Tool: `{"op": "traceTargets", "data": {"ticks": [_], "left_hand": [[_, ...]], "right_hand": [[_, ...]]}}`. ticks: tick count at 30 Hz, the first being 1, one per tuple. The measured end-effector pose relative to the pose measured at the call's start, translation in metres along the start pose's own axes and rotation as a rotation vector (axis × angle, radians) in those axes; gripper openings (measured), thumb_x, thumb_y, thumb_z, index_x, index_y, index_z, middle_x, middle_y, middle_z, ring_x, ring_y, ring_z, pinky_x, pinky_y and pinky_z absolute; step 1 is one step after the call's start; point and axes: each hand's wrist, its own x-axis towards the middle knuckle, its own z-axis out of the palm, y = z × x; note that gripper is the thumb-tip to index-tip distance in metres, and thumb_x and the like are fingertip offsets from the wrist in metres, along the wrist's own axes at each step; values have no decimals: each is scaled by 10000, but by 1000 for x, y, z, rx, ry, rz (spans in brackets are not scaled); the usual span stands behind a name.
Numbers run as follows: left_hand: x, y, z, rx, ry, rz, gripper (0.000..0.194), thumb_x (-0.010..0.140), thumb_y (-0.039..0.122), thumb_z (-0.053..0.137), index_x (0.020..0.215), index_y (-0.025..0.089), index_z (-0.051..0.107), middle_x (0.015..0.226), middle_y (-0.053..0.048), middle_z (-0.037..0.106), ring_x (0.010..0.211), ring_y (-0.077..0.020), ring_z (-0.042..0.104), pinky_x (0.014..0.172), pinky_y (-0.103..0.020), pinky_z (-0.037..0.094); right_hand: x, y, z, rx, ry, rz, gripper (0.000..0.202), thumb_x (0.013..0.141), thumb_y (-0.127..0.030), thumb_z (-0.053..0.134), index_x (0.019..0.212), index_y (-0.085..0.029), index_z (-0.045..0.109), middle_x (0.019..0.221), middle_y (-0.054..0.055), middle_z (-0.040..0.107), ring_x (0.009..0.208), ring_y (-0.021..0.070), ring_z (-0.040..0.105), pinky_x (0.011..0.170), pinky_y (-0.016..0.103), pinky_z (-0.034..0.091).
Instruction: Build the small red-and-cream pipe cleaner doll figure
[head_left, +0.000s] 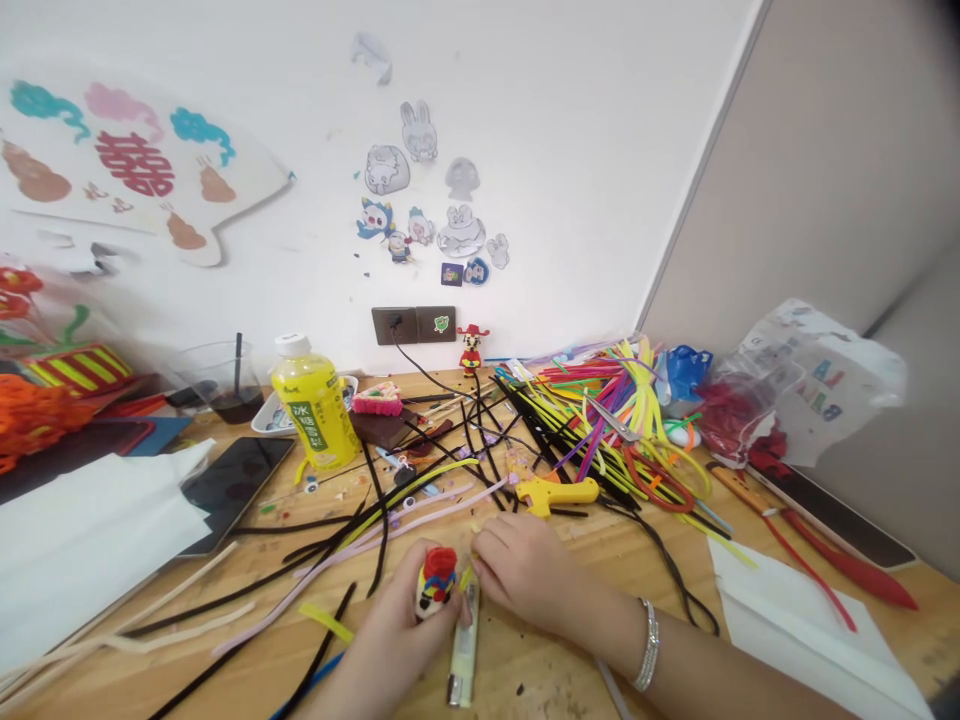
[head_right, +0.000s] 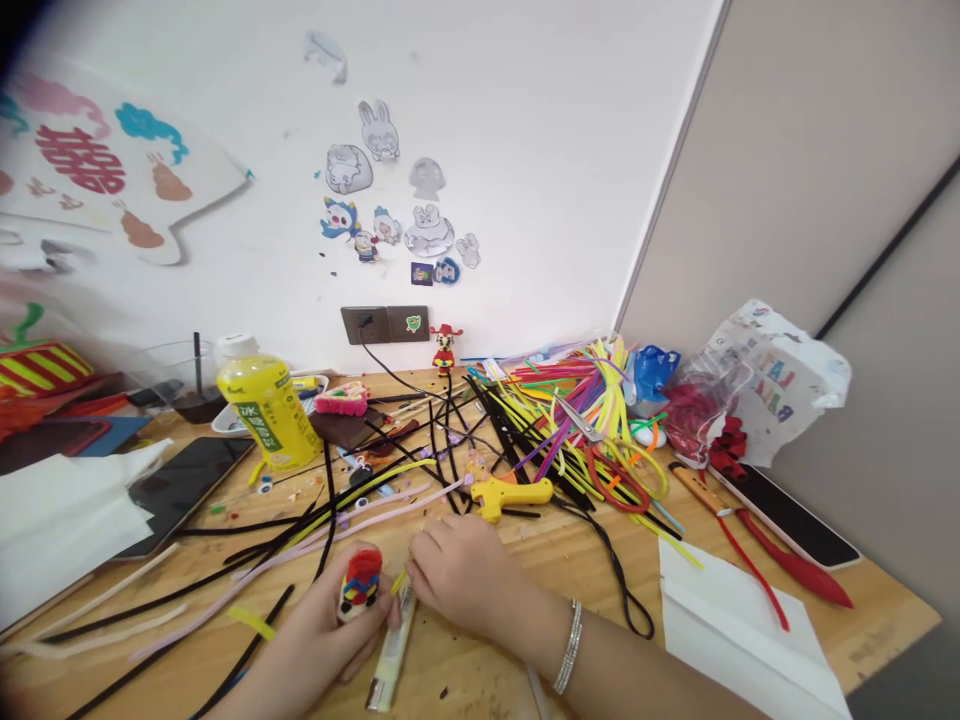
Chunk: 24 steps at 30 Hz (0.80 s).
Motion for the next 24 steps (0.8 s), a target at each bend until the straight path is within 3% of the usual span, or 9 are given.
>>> {"op": "traceTargets", "data": {"ticks": [4,10,20,24], "left_hand": [[2,2,1,-129,-35,-34,276,662,417,558,721,221,374,521,65,571,277,-46,327,327,-188,187],[-1,10,0,-167,-74,-74,198,710,362,511,639,202,418,290,123,362,280,-47,263,355,-178,178],[0,13,-2,-197,-57,-111,204,670,363,543,618,209,420,281,136,323,287,-48,223,361,-190,147],[-2,17,0,-207,-19,-111,182,677,331,540,647,211,407,326,133,370,305,-40,207,375,-197,113]], "right_hand": [[0,-1,-4,9,-4,-16,167,853,-224,382,741,-172,494,705,25,549,662,161,467,576,281,310],[-1,-2,-7,36,11,-35,194,865,-245,367,752,-163,501,711,36,552,666,164,465,574,282,308],[-2,-1,-5,19,21,-47,204,868,-205,352,722,-173,490,663,13,542,626,150,462,553,284,281],[-1,-2,-4,-21,4,-25,165,842,-189,382,716,-169,486,661,17,543,614,155,462,534,286,261]]}}
